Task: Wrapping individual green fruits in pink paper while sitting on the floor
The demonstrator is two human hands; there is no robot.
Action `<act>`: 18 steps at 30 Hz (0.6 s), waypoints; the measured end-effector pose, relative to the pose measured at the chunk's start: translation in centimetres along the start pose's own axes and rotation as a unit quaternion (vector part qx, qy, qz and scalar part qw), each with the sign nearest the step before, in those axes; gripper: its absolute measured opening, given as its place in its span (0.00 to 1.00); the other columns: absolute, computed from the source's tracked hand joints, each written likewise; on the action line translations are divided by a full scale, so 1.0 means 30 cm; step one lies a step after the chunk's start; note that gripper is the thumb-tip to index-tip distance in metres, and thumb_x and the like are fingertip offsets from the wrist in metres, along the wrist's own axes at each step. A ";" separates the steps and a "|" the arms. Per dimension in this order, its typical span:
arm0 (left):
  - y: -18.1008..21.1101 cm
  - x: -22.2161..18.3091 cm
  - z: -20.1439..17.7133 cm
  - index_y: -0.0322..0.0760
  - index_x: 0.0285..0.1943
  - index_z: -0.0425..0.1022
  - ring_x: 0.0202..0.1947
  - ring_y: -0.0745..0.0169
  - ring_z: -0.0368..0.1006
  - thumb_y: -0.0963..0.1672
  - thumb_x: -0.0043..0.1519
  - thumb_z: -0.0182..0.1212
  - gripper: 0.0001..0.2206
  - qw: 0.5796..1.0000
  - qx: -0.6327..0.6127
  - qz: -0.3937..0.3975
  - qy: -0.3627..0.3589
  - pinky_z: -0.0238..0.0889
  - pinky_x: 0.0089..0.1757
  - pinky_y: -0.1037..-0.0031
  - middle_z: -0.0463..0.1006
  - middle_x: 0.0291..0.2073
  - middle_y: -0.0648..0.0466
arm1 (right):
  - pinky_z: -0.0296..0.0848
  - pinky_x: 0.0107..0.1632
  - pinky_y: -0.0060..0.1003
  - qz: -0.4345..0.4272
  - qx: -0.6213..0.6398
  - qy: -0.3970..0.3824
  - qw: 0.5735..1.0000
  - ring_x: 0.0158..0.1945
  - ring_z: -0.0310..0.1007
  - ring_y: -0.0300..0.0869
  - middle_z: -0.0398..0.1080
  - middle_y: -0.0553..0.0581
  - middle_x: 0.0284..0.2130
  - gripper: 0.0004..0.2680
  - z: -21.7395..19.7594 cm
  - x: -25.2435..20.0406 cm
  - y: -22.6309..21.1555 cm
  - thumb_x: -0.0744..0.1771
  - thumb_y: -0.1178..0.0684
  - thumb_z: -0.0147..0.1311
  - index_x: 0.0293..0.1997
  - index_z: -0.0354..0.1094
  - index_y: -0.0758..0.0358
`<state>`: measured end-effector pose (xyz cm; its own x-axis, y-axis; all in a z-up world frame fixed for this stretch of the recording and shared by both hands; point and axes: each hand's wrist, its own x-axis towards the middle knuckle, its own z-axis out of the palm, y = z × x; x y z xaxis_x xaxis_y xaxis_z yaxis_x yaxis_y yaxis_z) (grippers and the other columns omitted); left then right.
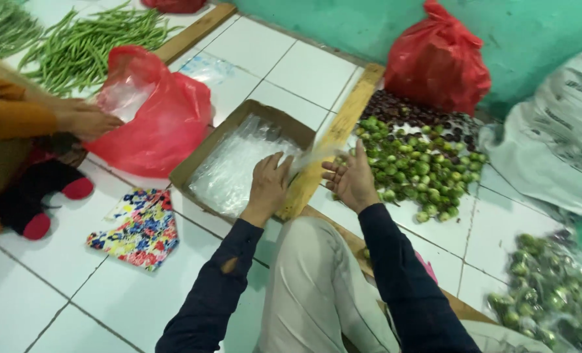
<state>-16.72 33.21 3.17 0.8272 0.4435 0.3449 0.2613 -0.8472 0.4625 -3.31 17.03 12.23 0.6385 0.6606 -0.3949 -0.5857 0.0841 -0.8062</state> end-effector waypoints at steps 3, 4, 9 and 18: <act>0.087 0.036 0.067 0.45 0.68 0.68 0.67 0.45 0.62 0.42 0.69 0.51 0.18 0.999 0.005 0.046 -0.007 0.53 0.64 0.52 0.69 0.62 0.46 | 0.64 0.36 0.35 -0.047 0.014 0.001 0.999 0.35 0.70 0.41 0.68 0.54 0.34 0.16 -0.126 -0.049 -0.062 0.72 0.41 0.46 0.59 0.61 0.63; 0.120 0.046 0.082 0.45 0.68 0.68 0.67 0.45 0.62 0.42 0.69 0.51 0.18 0.999 0.005 0.054 -0.006 0.53 0.64 0.52 0.69 0.62 0.46 | 0.64 0.36 0.35 -0.055 0.016 0.004 0.998 0.35 0.70 0.41 0.68 0.54 0.34 0.16 -0.176 -0.048 -0.073 0.72 0.41 0.46 0.59 0.61 0.63; 0.388 0.077 0.021 0.38 0.67 0.69 0.60 0.32 0.66 0.51 0.57 0.67 0.30 0.985 -0.097 0.142 -0.022 0.58 0.59 0.46 0.68 0.59 0.36 | 0.67 0.32 0.25 -0.217 -0.048 0.086 0.971 0.30 0.68 0.34 0.68 0.50 0.29 0.03 -0.332 -0.175 -0.159 0.69 0.64 0.52 0.43 0.68 0.62; 0.865 0.073 0.114 0.28 0.64 0.70 0.32 0.58 0.73 0.53 0.61 0.68 0.29 0.882 -0.446 0.110 -0.106 0.67 0.36 0.66 0.72 0.32 0.49 | 0.74 0.32 0.33 -0.413 -0.255 0.145 0.862 0.29 0.73 0.39 0.71 0.58 0.28 0.06 -0.579 -0.313 -0.155 0.67 0.62 0.59 0.47 0.74 0.70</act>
<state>-6.43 11.21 13.14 0.9081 0.1536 0.3897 -0.3340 -0.2959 0.8949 2.10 -2.53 12.04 0.8742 0.3116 0.3725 0.3770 0.0480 -0.9250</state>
